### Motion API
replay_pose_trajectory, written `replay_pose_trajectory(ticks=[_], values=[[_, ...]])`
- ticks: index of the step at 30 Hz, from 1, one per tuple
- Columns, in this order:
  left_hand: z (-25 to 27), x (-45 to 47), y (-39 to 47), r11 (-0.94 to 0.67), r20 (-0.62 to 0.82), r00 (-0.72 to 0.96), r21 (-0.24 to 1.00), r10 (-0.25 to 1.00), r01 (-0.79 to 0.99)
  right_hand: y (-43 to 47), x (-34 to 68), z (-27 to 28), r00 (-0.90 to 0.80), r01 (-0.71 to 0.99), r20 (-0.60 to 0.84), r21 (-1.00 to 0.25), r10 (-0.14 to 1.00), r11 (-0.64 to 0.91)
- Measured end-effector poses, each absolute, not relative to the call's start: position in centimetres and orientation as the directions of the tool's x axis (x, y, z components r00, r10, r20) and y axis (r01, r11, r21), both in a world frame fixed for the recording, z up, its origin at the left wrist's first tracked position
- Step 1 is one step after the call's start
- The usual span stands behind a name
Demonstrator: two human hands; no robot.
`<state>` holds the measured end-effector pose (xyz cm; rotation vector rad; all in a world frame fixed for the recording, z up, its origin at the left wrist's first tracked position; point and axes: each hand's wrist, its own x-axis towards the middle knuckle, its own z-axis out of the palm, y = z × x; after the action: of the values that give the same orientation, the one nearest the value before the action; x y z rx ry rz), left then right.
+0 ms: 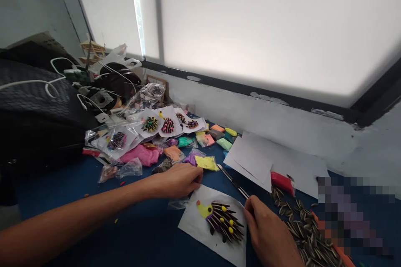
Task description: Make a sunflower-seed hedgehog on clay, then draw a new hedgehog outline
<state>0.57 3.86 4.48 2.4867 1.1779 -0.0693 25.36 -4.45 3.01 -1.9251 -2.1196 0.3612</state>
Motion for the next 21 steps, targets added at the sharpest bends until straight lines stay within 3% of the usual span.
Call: replay_pose_trajectory(ticks=[8, 14, 18, 21], values=[[4.7, -0.3, 3.7, -0.532, -0.202, 0.654, 0.434, 0.729, 0.727, -4.1, 25.5, 2.7, 0.008, 0.873, -0.139, -0.482, 0.99, -0.074], [4.5, -1.1, 3.7, -0.452, -0.186, 0.663, 0.598, 0.725, 0.662, -3.9, 25.1, 2.8, 0.103, 0.672, -0.342, -0.668, 0.934, -0.319], [3.9, -1.4, 3.5, -0.359, -0.184, 0.685, 0.741, 0.705, 0.568, -4.0, 24.5, 3.4, 0.077, 0.544, -0.494, -0.707, 0.866, -0.451], [3.5, -1.5, 3.4, -0.249, -0.209, 0.686, 0.827, 0.697, 0.504, -3.9, 24.3, 4.0, 0.086, 0.543, -0.501, -0.701, 0.861, -0.462]])
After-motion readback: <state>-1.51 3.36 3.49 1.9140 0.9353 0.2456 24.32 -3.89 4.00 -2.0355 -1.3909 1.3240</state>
